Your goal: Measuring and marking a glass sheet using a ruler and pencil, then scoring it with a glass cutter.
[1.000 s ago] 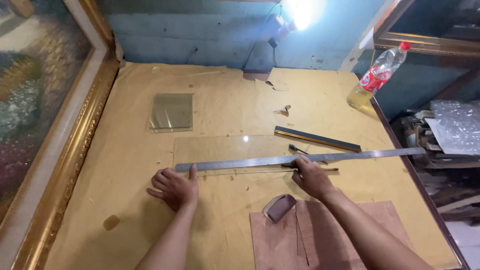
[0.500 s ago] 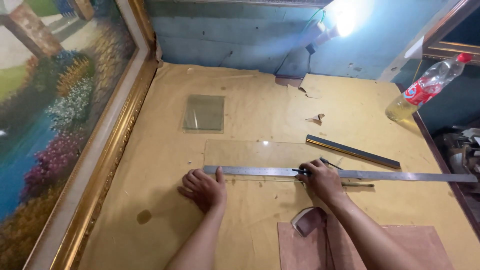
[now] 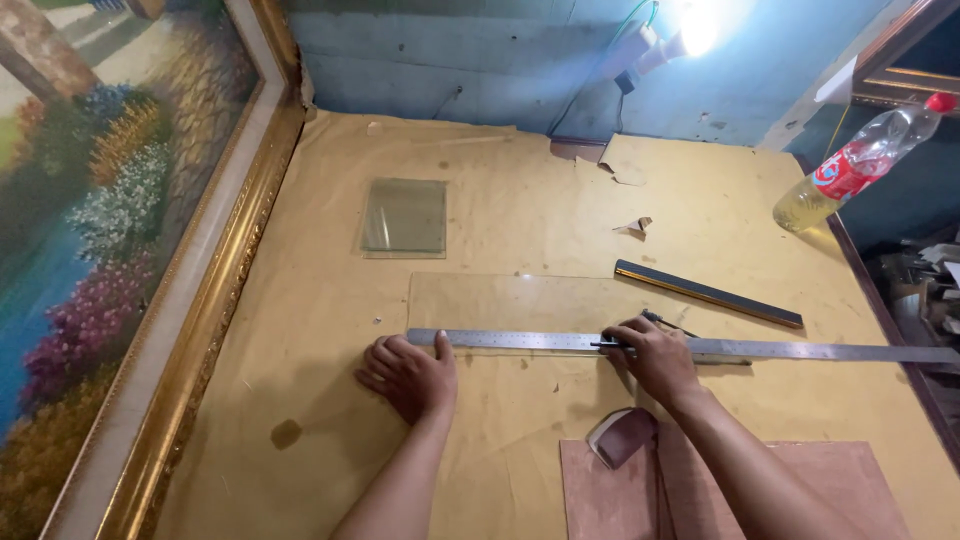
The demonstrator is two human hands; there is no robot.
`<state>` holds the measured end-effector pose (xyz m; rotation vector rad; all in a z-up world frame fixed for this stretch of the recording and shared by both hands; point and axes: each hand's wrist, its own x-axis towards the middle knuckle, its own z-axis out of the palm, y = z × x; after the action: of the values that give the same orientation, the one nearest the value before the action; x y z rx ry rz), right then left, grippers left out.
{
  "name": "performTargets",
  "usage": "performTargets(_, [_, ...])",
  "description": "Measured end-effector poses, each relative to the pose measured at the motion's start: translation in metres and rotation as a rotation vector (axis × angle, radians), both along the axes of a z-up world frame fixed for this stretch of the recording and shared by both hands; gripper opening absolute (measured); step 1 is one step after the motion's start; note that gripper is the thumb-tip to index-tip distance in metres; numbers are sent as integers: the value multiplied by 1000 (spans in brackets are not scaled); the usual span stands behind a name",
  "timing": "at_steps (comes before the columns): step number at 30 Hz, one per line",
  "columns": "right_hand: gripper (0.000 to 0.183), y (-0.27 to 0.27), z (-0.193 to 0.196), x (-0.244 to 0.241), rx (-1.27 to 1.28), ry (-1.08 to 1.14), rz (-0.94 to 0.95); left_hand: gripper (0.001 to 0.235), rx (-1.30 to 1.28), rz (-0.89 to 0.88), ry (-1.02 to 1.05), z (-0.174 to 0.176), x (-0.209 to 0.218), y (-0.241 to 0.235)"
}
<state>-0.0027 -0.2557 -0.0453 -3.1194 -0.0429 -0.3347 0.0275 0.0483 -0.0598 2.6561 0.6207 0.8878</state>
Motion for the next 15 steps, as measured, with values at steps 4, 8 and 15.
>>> performTargets(4, [27,-1,-1,7,36,15,13,50,14,8,-27,2,1,1])
performTargets(8, [23,1,4,11,63,66,-6,57,32,16,-28,7,0,0])
performTargets(15, [24,28,31,34,824,177,-272,60,12,-3,-33,3,1,-1])
